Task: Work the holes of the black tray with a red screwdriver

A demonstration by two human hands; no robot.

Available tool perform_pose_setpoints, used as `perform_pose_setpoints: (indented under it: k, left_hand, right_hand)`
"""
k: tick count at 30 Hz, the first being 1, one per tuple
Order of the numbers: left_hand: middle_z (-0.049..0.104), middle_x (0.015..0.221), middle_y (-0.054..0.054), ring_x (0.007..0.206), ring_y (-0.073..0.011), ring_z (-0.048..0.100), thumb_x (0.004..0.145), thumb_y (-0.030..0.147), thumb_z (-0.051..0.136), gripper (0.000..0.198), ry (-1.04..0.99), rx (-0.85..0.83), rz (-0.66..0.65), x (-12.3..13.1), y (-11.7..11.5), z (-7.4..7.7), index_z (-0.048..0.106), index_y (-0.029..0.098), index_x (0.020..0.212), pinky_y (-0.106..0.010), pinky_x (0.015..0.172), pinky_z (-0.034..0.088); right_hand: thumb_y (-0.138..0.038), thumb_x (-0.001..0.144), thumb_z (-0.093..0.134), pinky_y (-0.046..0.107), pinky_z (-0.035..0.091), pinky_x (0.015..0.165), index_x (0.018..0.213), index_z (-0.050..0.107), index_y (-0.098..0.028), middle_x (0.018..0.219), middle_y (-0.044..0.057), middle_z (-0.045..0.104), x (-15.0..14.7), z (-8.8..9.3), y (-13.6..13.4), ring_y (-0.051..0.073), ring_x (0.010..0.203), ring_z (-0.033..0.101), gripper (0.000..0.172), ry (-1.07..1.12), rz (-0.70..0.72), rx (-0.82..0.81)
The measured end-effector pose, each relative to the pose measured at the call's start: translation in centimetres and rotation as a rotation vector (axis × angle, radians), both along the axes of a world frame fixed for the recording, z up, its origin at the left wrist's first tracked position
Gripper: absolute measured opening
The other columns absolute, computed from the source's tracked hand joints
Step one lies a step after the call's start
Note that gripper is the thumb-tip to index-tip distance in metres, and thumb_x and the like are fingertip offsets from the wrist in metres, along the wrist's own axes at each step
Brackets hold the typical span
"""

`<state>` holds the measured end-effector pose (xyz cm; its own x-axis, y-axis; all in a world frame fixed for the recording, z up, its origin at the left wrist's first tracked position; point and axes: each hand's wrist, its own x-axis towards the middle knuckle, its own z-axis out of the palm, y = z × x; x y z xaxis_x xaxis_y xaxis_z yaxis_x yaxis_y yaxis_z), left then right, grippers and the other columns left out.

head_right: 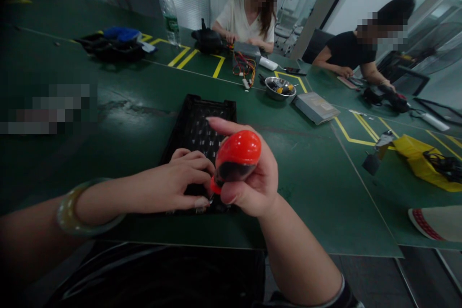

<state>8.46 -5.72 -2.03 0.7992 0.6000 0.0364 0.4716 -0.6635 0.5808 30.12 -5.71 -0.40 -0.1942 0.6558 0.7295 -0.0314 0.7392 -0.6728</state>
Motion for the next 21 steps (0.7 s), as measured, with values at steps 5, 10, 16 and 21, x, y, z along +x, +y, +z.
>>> perform_pose_setpoints:
  k: [5,10,16,21]
  left_hand:
    - [0.073,0.117,0.002,0.117,-0.0244,0.059,0.098,0.039,0.079,0.009,-0.007,0.003,-0.020,-0.1,-0.1,0.0,0.083,0.033,0.102,-0.041,0.101,0.030]
    - [0.074,0.117,0.002,0.117,-0.0251,0.059,0.097,0.039,0.079,0.009,-0.001,0.002,-0.018,-0.1,-0.1,-0.1,0.083,0.031,0.098,-0.043,0.102,0.030]
    - [0.074,0.119,0.003,0.119,-0.0251,0.059,0.098,0.040,0.079,0.008,-0.002,0.017,-0.032,0.0,0.0,-0.3,0.082,0.032,0.101,-0.043,0.103,0.028]
    - [0.073,0.117,0.003,0.117,-0.0243,0.059,0.097,0.041,0.080,0.009,-0.009,0.006,-0.034,-0.2,-0.1,-0.4,0.082,0.032,0.100,-0.042,0.102,0.028]
  right_hand:
    - [-0.080,0.081,0.072,0.038,0.062,0.059,0.155,0.051,-0.035,0.091,0.001,0.071,-0.2,-0.3,-0.2,0.016,0.057,0.057,0.088,-0.005,-0.032,-0.023]
    - [-0.075,0.094,0.054,0.035,0.055,0.051,0.138,0.051,-0.040,0.128,0.008,0.070,-1.2,-0.5,-1.2,0.015,0.063,0.063,0.057,-0.016,-0.285,-0.008]
    - [-0.067,0.094,0.056,0.036,0.060,0.055,0.135,0.055,-0.036,0.139,0.009,0.068,-1.1,-0.4,-1.1,0.014,0.065,0.066,0.052,0.062,-0.131,-0.087]
    - [-0.076,0.090,0.058,0.039,0.061,0.058,0.137,0.056,-0.037,0.138,0.009,0.069,-0.5,-0.6,-0.9,0.022,0.079,0.071,0.061,0.007,-0.163,-0.056]
